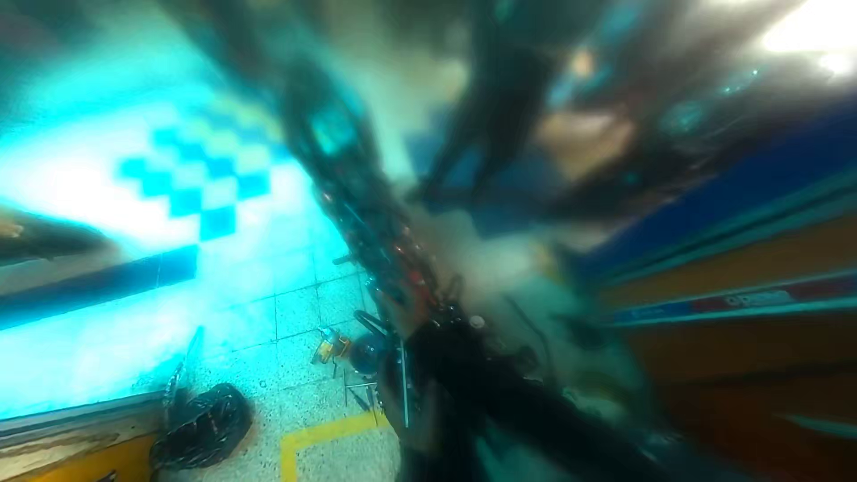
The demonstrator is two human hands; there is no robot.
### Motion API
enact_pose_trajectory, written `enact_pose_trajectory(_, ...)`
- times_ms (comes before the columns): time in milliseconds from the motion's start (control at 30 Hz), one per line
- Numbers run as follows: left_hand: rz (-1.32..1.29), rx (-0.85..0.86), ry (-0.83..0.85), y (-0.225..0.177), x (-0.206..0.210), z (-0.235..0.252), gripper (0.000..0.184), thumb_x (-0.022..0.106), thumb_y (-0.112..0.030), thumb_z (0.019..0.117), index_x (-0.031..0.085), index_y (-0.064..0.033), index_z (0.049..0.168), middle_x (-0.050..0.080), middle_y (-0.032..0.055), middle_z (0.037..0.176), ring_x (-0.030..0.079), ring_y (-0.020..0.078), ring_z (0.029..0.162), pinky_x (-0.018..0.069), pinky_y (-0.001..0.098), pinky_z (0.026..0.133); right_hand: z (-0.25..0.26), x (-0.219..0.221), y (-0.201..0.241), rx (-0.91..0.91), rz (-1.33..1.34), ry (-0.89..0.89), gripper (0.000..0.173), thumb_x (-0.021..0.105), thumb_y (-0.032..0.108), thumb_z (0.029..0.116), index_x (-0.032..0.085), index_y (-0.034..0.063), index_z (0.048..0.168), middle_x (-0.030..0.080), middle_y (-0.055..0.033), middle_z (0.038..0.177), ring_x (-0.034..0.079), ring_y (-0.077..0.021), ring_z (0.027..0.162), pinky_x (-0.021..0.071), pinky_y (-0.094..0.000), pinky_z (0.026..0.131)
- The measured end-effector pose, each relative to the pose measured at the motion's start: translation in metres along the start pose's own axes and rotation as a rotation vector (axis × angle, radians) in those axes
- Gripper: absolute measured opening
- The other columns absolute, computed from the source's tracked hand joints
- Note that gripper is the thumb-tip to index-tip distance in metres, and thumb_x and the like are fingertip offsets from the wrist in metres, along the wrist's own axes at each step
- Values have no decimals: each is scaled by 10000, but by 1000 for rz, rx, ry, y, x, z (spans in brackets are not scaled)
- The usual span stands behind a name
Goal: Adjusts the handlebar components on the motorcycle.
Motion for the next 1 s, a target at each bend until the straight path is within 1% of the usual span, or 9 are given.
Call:
enact_pose_trajectory(67, -95, 121, -63, -5, -5, -13, 952, 790, -503, 834, 375, 78, 1463, 501, 189, 1453, 544, 216, 1312, 519, 373, 1062, 14, 0, -7, -141, -20, -82, 302, 606, 281, 1043, 647, -15, 1088, 660, -150, 906, 641, -226, 779, 551, -430, 756)
enact_pose_trajectory(167, -107, 218, -195, -19, -11, 2, 516, 494, -385, 1057, 565, 65, 1300, 660, 128, 1286, 644, 193, 1189, 550, 366, 1017, 26, 2, -22, -263, -73, -147, 310, 615, 316, 1028, 692, 16, 1031, 638, -104, 797, 601, -198, 697, 520, -432, 682)
enact_pose_trajectory(300, -245, -16, -315, -4, -3, 11, 566, 302, -363, 1094, 721, -2, 975, 746, 135, 1146, 712, 289, 1099, 594, 462, 960, 33, 1, -21, -249, -231, 53, 400, 552, 410, 1053, 701, 40, 1087, 660, -115, 827, 623, -218, 725, 534, -464, 721)
enact_pose_trajectory(400, -370, -259, -378, 10, -15, 18, 638, 198, -380, 1103, 679, 32, 1028, 746, 165, 1105, 722, 320, 1049, 597, 501, 924, 34, -2, -26, -249, -242, 126, 399, 562, 402, 1051, 696, 42, 1160, 706, -138, 942, 676, -226, 839, 559, -479, 821)
enact_pose_trajectory(467, -460, -392, -395, 12, -24, 28, 635, 194, -408, 1109, 656, 21, 1029, 747, 178, 1042, 731, 319, 984, 597, 490, 874, 35, -3, -27, -271, -222, 137, 390, 560, 373, 1057, 683, 39, 1218, 721, -154, 1077, 694, -235, 979, 549, -486, 923)
enact_pose_trajectory(633, -499, -470, -448, 15, -34, 39, 595, 221, -376, 1101, 639, -5, 897, 750, 171, 890, 741, 316, 819, 611, 471, 748, 33, -6, -27, -311, -277, 140, 388, 487, 364, 1084, 679, 53, 1215, 732, -128, 1140, 692, -224, 1066, 532, -493, 978)
enact_pose_trajectory(733, -553, -536, -506, 30, -45, 58, 502, 296, -386, 1089, 594, -12, 938, 713, 176, 815, 716, 313, 710, 605, 470, 668, 29, -11, -20, -304, -321, 121, 391, 481, 363, 1089, 679, 53, 1222, 721, -149, 1102, 683, -255, 1035, 517, -537, 952)
enact_pose_trajectory(867, -495, -600, -516, 44, -57, 81, 423, 390, -377, 1045, 572, -92, 790, 659, 83, 663, 597, 190, 488, 513, 343, 461, 28, -14, -16, -333, -388, 133, 384, 473, 369, 1090, 680, 63, 1196, 717, -137, 1043, 686, -247, 977, 526, -531, 909)
enact_pose_trajectory(1000, -484, -557, -559, 55, -64, 110, 393, 385, -299, 1034, 510, -122, 706, 572, 23, 547, 497, 125, 391, 401, 270, 363, 30, -15, -15, -374, -470, 153, 373, 482, 382, 1084, 694, 85, 1166, 722, -109, 989, 697, -229, 917, 548, -520, 860)
Point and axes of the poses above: each hand's wrist, its own z-axis towards the middle knuckle, its own x-axis out of the palm, y = z × x, the point moved 9 cm from there along z, towards the middle knuckle
